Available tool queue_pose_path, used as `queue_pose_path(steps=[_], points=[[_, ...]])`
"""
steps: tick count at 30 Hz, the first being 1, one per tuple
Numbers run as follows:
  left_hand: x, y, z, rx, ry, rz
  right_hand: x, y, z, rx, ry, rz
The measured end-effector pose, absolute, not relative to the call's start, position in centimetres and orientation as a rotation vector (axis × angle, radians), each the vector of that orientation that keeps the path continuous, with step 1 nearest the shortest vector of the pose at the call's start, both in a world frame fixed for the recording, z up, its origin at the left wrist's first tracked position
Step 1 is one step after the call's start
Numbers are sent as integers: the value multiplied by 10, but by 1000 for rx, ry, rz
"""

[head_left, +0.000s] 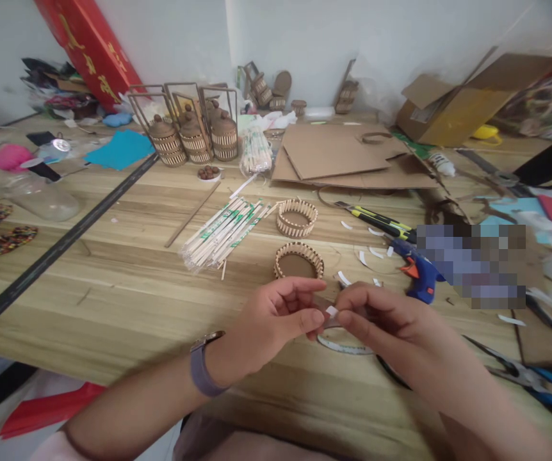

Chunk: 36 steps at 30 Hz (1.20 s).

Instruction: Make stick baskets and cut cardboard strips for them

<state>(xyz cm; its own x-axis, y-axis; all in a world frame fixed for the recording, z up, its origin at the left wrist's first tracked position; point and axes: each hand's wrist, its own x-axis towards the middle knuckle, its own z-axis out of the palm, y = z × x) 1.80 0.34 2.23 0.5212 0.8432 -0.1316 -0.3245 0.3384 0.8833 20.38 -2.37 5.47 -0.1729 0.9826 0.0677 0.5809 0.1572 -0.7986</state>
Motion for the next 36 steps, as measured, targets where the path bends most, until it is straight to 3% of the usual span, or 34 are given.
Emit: queue_pose_path(steps=[13, 21, 36], points=[[20, 7, 14, 730, 590, 797, 203, -22, 51, -1360, -1737, 1127], [9, 6, 19, 1339, 715, 861, 200, -16, 52, -1358, -1702, 1346], [5, 11, 23, 2018, 635, 969, 209, -18, 47, -1500, -1808, 1384]])
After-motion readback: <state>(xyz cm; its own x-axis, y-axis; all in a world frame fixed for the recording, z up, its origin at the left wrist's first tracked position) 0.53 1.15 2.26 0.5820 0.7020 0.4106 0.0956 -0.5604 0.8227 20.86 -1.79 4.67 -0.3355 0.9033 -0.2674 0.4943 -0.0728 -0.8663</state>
